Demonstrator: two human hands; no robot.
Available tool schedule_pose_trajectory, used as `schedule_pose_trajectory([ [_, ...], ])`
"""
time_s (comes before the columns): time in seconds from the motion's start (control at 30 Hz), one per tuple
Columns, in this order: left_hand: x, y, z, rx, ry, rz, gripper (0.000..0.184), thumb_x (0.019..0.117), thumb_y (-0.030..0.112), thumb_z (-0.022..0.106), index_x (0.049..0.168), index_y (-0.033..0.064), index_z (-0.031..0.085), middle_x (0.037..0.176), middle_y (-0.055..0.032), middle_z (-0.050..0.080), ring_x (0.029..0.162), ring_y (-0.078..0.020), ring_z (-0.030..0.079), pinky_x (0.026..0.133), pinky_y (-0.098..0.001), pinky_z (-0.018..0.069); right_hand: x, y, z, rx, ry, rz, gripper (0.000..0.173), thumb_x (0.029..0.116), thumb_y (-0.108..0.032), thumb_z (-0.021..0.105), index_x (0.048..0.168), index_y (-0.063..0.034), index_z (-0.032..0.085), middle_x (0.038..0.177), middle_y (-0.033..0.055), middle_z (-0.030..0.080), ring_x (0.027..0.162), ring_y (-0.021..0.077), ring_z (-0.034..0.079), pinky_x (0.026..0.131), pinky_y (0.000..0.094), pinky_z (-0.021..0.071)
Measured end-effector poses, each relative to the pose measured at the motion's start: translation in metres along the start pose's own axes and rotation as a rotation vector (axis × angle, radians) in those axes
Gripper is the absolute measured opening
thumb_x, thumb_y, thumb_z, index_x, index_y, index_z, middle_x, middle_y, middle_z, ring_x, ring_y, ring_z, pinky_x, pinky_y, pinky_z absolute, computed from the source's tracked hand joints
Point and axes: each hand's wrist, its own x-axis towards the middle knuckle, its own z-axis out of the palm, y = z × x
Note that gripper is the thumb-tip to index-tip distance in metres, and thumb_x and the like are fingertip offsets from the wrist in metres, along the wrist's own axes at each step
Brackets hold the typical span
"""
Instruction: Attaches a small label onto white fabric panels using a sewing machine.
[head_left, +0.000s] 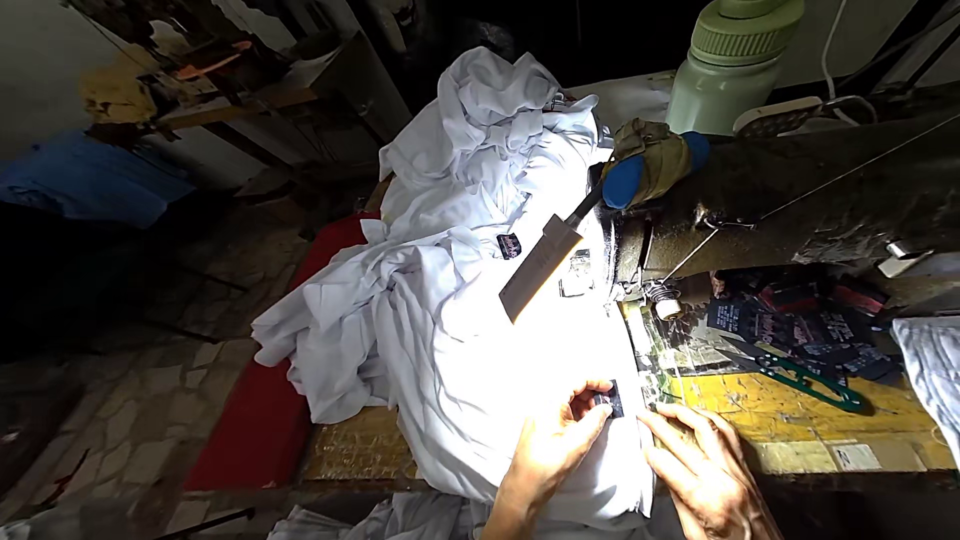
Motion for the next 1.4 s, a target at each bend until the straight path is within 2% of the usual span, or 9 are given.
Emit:
schedule_pose_trajectory([
  [0.17,0.000,0.000,0.000,0.022,-0.055,0.013,0.022,0.0910,0.010,0.064,0.109,-0.0007,0.072,0.092,-0.0001,0.071,0.079,0.0029,0.063,0.073,-0.0135,0.0522,0.006,-0.005,-0.007,-0.007,-0.102,0.012,0.024,0.0947,-0.003,0.056,0.100,-0.0138,0.076,0.124,0.0054,0.074,0.130,0.0323,0.058,0.109,0.0565,0.0375],
  [0.27,0.004,0.000,-0.005,0.136,-0.186,0.150,0.024,0.0963,0.009,0.058,0.112,-0.0055,0.070,0.111,-0.0133,0.070,0.098,-0.0066,0.066,0.087,-0.0187,0.0521,0.013,-0.009,-0.013,-0.040,-0.183,-0.008,0.020,0.0957,-0.005,0.058,0.103,-0.0119,0.076,0.128,0.0070,0.072,0.132,0.0360,0.058,0.107,0.0646,0.0364],
  [0.33,0.015,0.000,-0.008,0.272,-0.204,0.347,0.023,0.0986,0.008,0.056,0.112,-0.0049,0.070,0.117,-0.0168,0.069,0.107,-0.0139,0.066,0.095,-0.0230,0.0512,0.017,-0.009,-0.014,-0.043,-0.225,-0.039,0.023,0.0958,-0.004,0.057,0.109,-0.0092,0.075,0.134,0.0089,0.069,0.134,0.0371,0.056,0.108,0.0675,0.0353],
  [0.43,0.038,-0.001,-0.017,0.718,-0.119,0.608,0.035,0.0989,0.008,0.051,0.129,0.0087,0.070,0.139,-0.0049,0.064,0.131,-0.0163,0.058,0.111,-0.0364,0.0445,0.022,-0.008,-0.015,-0.017,-0.267,-0.096,0.024,0.0938,0.000,0.057,0.110,-0.0049,0.074,0.130,0.0145,0.069,0.131,0.0364,0.059,0.109,0.0682,0.0376],
  [0.47,0.044,-0.003,-0.020,0.814,-0.112,0.654,0.038,0.0962,0.007,0.052,0.129,0.0116,0.071,0.140,-0.0029,0.064,0.133,-0.0179,0.057,0.111,-0.0400,0.0436,0.023,-0.008,-0.017,-0.006,-0.281,-0.114,0.024,0.0939,0.000,0.056,0.110,-0.0040,0.074,0.126,0.0160,0.071,0.128,0.0362,0.062,0.109,0.0675,0.0384],
  [0.57,0.054,-0.008,-0.030,0.838,-0.176,0.680,0.037,0.0942,0.003,0.052,0.123,0.0137,0.074,0.130,-0.0010,0.069,0.126,-0.0184,0.060,0.108,-0.0396,0.0454,0.027,-0.009,-0.026,0.008,-0.367,-0.125,0.023,0.0973,-0.001,0.054,0.110,-0.0039,0.073,0.126,0.0191,0.070,0.128,0.0379,0.062,0.108,0.0695,0.0376],
  [0.87,0.053,-0.012,-0.038,0.686,-0.311,0.598,0.045,0.0934,-0.004,0.049,0.130,0.0109,0.071,0.135,-0.0082,0.066,0.126,-0.0227,0.062,0.107,-0.0375,0.0474,0.034,-0.019,-0.035,0.011,-0.513,-0.040,0.025,0.0981,0.001,0.052,0.113,-0.0009,0.072,0.131,0.0251,0.066,0.130,0.0441,0.058,0.109,0.0717,0.0329],
  [1.23,0.069,-0.009,-0.039,0.802,-0.278,0.625,0.046,0.0930,-0.001,0.053,0.129,0.0203,0.072,0.134,-0.0008,0.067,0.125,-0.0168,0.062,0.105,-0.0348,0.0492,0.051,-0.007,-0.038,0.062,-0.553,-0.007,0.027,0.0988,-0.003,0.051,0.116,-0.0032,0.072,0.132,0.0232,0.066,0.130,0.0426,0.059,0.109,0.0715,0.0311],
  [1.4,0.081,-0.004,-0.039,0.719,-0.278,0.610,0.040,0.0911,-0.002,0.060,0.127,0.0110,0.072,0.129,-0.0079,0.068,0.121,-0.0198,0.063,0.103,-0.0320,0.0492,0.063,-0.001,-0.033,0.000,-0.507,-0.016,0.028,0.0962,0.000,0.054,0.117,-0.0040,0.072,0.130,0.0213,0.068,0.128,0.0403,0.061,0.107,0.0687,0.0359],
])
